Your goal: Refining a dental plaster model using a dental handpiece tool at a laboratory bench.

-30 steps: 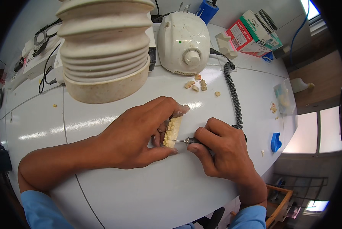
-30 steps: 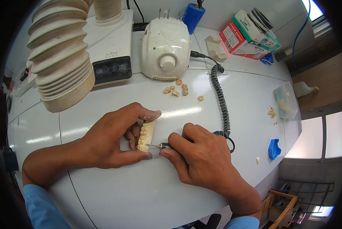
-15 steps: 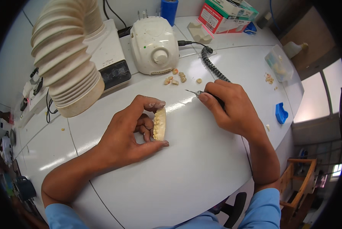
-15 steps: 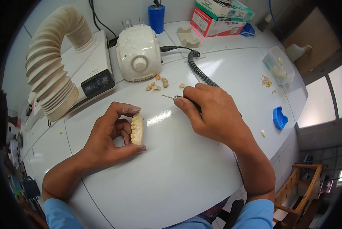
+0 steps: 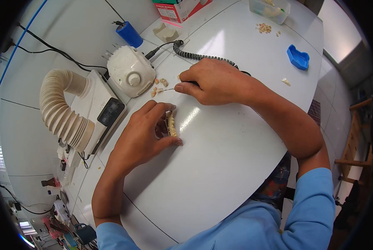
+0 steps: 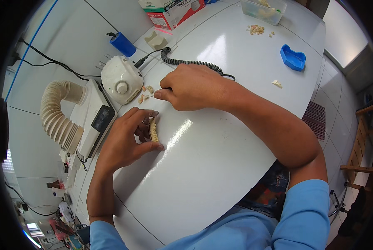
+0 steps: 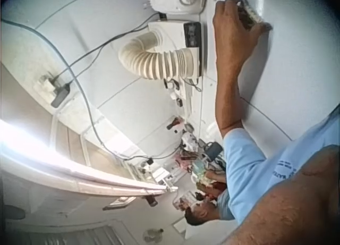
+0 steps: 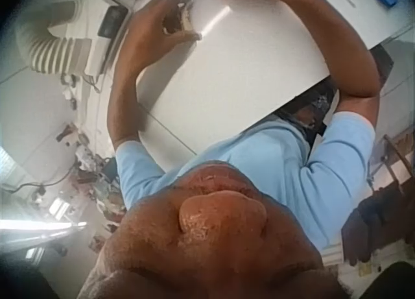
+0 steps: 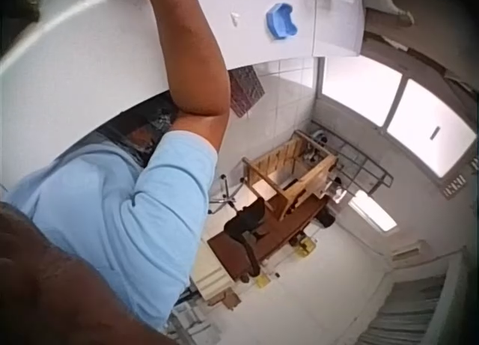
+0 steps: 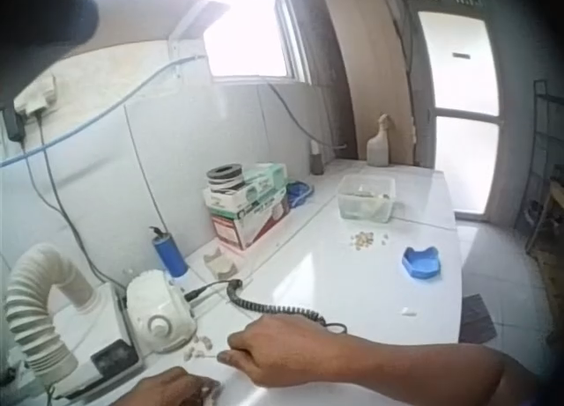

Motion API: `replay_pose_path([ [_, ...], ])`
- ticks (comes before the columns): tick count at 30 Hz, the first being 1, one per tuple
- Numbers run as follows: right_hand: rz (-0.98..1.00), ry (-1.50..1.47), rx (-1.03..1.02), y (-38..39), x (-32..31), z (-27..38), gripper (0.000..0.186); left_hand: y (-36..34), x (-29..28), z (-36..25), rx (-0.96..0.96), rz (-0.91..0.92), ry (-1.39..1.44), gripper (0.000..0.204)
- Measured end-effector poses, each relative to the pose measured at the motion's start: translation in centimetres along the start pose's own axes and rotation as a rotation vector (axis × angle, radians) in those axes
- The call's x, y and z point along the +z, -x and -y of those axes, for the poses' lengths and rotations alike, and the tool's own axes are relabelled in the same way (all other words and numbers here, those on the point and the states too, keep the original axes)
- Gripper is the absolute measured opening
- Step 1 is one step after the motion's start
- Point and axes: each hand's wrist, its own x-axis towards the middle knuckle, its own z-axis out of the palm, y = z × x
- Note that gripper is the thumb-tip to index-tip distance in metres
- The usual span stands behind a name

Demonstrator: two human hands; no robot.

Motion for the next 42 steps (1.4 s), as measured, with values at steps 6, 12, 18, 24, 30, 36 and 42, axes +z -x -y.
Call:
replay_pose_path([
  [6, 0.088, 0.04, 0.047, -0.2, -0.5, 0.6, 0.043, -0.1, -0.9, -0.1, -0.025, 0.039, -0.026, 0.079],
  [12, 0.095, 0.019, 0.033, -0.3, -0.6, 0.3, 0.043, 0.1, -1.1, 0.8, 0.014, 0.014, -0.008, 0.079],
  [18, 0.077, 0.031, 0.014, -0.2, -0.4, 0.2, 0.045, 0.4, -1.1, 1.0, -0.022, 0.017, 0.005, 0.082],
  [24, 0.086, 0.048, 0.015, 0.0, -0.7, 0.2, 0.044, 0.9, -1.2, 0.9, -0.021, -0.02, 0.04, 0.084],
  [30, 0.049, 0.093, -0.09, 0.1, -0.7, 0.6, 0.041, 3.2, 1.1, 4.1, 0.029, -0.19, 0.662, 0.093],
  [36, 0.026, 0.021, -0.173, 1.0, 0.6, 1.8, 0.032, 4.3, 3.6, 5.2, 0.107, -0.183, 0.713, 0.082],
  [42, 0.089, 0.006, -0.254, 1.6, 0.8, 3.1, 0.029, 4.3, 3.4, 5.5, 0.259, -0.227, 0.555, 0.089],
])
